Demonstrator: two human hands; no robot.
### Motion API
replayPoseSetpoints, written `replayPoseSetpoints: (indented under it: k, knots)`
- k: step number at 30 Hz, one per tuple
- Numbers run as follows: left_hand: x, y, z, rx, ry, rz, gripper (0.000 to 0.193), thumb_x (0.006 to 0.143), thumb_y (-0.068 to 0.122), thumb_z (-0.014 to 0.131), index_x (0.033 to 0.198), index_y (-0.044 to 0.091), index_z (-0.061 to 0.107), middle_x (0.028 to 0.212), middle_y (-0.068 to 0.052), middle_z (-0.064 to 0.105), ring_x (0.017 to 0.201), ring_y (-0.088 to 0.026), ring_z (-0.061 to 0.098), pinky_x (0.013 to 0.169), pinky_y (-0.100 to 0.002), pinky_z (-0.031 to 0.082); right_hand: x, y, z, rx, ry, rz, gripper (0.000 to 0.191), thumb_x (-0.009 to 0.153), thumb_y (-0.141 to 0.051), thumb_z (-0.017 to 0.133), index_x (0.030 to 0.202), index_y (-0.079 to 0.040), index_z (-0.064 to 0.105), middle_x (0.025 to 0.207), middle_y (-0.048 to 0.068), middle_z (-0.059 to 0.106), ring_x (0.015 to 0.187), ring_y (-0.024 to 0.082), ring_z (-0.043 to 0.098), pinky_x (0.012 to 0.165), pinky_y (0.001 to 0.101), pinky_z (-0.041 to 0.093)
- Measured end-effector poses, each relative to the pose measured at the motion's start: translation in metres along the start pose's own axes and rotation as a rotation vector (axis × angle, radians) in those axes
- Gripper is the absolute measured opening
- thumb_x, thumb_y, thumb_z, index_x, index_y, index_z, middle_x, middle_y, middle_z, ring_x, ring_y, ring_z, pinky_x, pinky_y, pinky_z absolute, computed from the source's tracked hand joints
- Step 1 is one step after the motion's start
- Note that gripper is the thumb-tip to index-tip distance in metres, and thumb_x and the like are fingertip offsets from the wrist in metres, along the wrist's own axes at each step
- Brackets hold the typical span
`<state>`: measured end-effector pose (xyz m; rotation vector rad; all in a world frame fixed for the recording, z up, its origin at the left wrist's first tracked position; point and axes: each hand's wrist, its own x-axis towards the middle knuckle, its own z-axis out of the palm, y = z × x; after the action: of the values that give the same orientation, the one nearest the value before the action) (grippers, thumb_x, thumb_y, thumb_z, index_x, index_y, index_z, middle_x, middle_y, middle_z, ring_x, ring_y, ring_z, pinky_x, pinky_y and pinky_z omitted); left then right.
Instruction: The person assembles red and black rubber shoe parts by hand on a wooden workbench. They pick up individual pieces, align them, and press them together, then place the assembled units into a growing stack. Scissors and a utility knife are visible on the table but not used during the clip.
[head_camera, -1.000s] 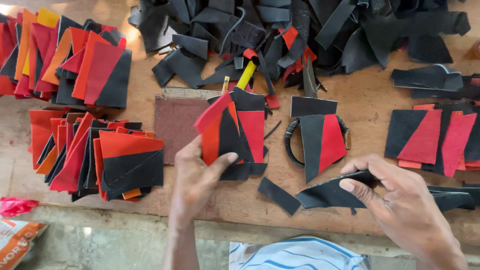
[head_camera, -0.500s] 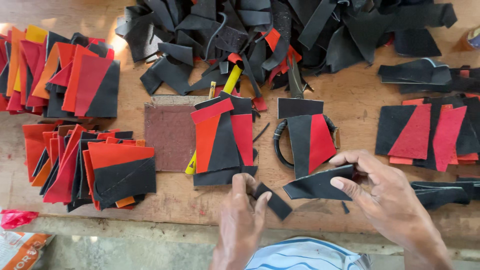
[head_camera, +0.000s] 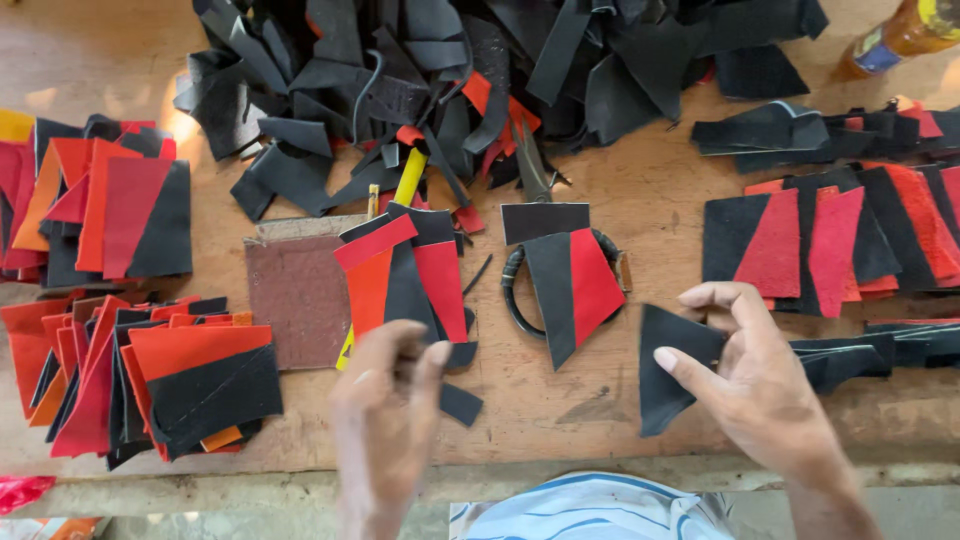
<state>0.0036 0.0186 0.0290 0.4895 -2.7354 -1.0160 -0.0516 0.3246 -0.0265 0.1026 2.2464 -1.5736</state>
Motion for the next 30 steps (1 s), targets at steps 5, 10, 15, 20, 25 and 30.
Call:
replayPoseSetpoints:
  k: [5, 10, 15, 20, 25, 30]
  knots:
    - [0.017, 0.028, 0.041, -0.296, -0.417, -0.286, 0.018, 0.091, 0.019, 0.072, 0.091, 0.002, 0.066, 0.064, -0.009, 0.072, 0.055, -0.017, 0.071, 0.054, -0.030, 0.052, -0.013, 0.021, 0.027, 0.188, 0.180, -0.168, 0.038, 0.090, 0.003, 0.073, 0.120, -0.001, 0.050, 0.109, 0.006, 0.061, 0.095, 0.006, 0.061, 0.078, 0.0183, 0.053]
    - [0.022, 0.034, 0.062, -0.445, -0.517, -0.367, 0.024, 0.085, 0.011, 0.077, 0.093, -0.001, 0.059, 0.067, -0.008, 0.075, 0.061, -0.008, 0.073, 0.055, -0.026, 0.053, -0.021, 0.031, 0.042, 0.268, 0.170, 0.080, 0.054, 0.082, 0.009, 0.076, 0.131, -0.004, 0.057, 0.100, 0.010, 0.062, 0.072, 0.005, 0.052, 0.059, 0.0179, 0.041]
    - [0.012, 0.029, 0.077, -0.661, -0.479, -0.465, 0.032, 0.079, 0.003, 0.079, 0.106, -0.001, 0.061, 0.079, -0.009, 0.074, 0.068, -0.009, 0.070, 0.060, -0.024, 0.057, -0.027, 0.035, 0.041, 0.379, 0.107, 0.036, 0.068, 0.076, 0.014, 0.078, 0.138, -0.004, 0.053, 0.126, 0.007, 0.062, 0.072, 0.004, 0.049, 0.057, 0.0176, 0.045]
    - [0.001, 0.018, 0.084, -0.681, -0.571, -0.476, 0.033, 0.080, 0.003, 0.078, 0.112, -0.001, 0.071, 0.082, -0.006, 0.075, 0.070, -0.009, 0.069, 0.066, -0.023, 0.058, -0.026, 0.033, 0.033, 0.332, 0.061, -0.120, 0.038, 0.083, 0.018, 0.079, 0.116, 0.006, 0.064, 0.125, 0.015, 0.059, 0.109, 0.015, 0.061, 0.091, 0.0265, 0.054]
    - [-0.011, 0.010, 0.095, -0.864, -0.591, -0.532, 0.023, 0.085, 0.004, 0.076, 0.105, -0.007, 0.070, 0.085, -0.006, 0.074, 0.071, -0.011, 0.069, 0.068, -0.024, 0.059, -0.028, 0.024, 0.033, 0.602, -0.021, 0.127, 0.066, 0.077, 0.018, 0.072, 0.138, 0.003, 0.051, 0.122, 0.015, 0.064, 0.109, 0.017, 0.066, 0.093, 0.0312, 0.058]
    - [-0.027, 0.003, 0.101, -0.915, -0.661, -0.569, 0.018, 0.091, 0.005, 0.070, 0.103, -0.006, 0.062, 0.084, -0.011, 0.074, 0.075, -0.012, 0.071, 0.070, -0.026, 0.060, -0.038, 0.014, 0.034, 0.642, -0.096, 0.178, 0.077, 0.075, 0.019, 0.071, 0.143, -0.001, 0.042, 0.122, 0.016, 0.064, 0.107, 0.019, 0.068, 0.092, 0.0352, 0.060]
